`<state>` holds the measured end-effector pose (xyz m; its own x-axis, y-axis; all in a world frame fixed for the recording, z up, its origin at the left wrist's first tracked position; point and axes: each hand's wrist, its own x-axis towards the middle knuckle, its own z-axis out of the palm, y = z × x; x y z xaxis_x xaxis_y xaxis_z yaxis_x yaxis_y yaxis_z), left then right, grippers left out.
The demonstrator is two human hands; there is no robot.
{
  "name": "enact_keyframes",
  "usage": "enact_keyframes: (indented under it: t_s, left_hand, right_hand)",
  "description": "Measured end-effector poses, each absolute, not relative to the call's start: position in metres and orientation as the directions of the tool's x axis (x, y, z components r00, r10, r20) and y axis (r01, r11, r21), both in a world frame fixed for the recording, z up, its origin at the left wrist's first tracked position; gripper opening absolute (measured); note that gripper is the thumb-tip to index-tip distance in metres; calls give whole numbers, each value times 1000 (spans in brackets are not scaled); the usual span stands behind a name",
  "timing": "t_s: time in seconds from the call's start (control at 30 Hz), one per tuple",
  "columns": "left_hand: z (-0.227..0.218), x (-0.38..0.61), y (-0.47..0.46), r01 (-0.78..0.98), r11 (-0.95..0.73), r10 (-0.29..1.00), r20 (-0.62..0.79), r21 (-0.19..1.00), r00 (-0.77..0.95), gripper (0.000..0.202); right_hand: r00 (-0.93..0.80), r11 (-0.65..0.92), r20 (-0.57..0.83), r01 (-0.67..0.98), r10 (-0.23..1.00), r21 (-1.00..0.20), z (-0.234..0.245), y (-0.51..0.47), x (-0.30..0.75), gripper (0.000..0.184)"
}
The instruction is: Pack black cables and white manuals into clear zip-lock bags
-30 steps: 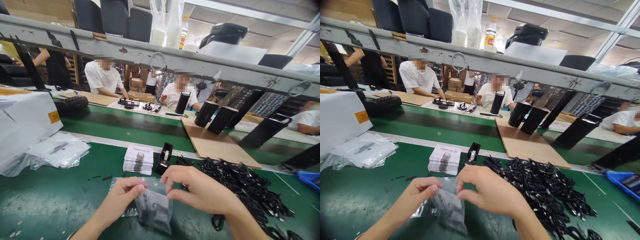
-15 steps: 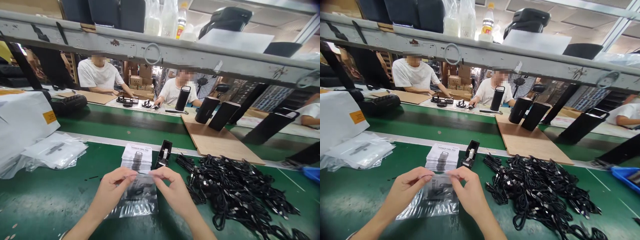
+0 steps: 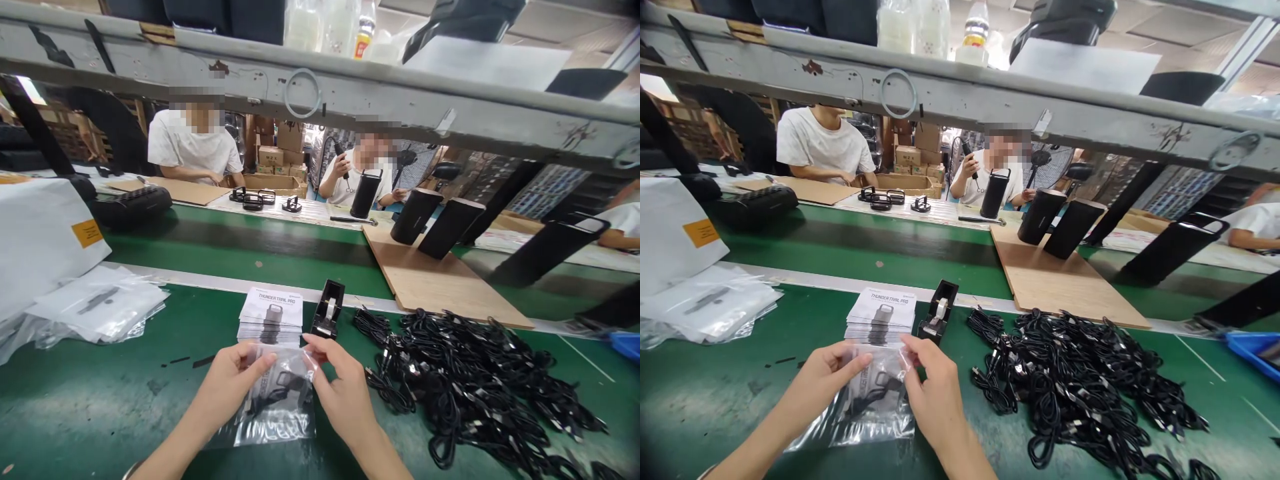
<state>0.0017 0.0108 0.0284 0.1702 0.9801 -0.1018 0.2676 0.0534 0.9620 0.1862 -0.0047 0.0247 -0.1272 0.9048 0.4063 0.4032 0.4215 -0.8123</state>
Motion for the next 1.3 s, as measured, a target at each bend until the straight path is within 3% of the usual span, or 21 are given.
enact_keyframes:
  t_s: [0.1, 0.23, 0.37, 0.47, 0.57, 0.67, 0.73, 0.93, 1.13, 1.3]
  left_hand:
    - [25, 2, 9, 241, 84, 976, -128, 967, 176, 30]
    - [20, -3, 6, 162, 100, 976, -128, 982, 175, 25]
    - [15, 1, 3, 61, 135, 982, -141, 989, 122, 32]
    - [17, 6, -2, 14, 164, 984, -165, 986, 61, 35]
    - [19, 6, -5, 46, 131, 990, -133, 990, 45, 30]
    - [19, 4, -6, 58, 127, 992, -127, 990, -3, 28]
    - [19, 3, -6, 57, 116, 993, -115, 992, -11, 29]
    - [19, 2, -9, 81, 105, 994, -105, 991, -2, 30]
    - [20, -3, -11, 111, 116, 993, -120, 987, 21, 30]
    - [18, -1, -11, 94, 125, 992, -128, 988, 22, 28]
  right_hand:
    - [-72, 235, 224, 315, 972, -919, 24, -7, 189, 18]
    - [-66, 103, 101, 23, 993, -994, 27, -8, 191, 39]
    - [-79, 53, 33, 264, 996, -963, 29, -9, 180, 18]
    - [-135, 82, 38, 339, 990, -937, 30, -12, 176, 22]
    - [-118, 90, 58, 288, 991, -953, 29, -10, 184, 23]
    - [217, -60, -20, 177, 976, -982, 24, 5, 195, 25]
    - [321, -171, -139, 75, 937, -982, 20, 20, 198, 32]
    - [186, -319, -328, -82, 926, -944, 19, 39, 206, 34]
    - [198, -332, -351, -124, 915, -935, 20, 25, 230, 35]
    - [181, -193, -205, -83, 962, -978, 11, 10, 221, 32]
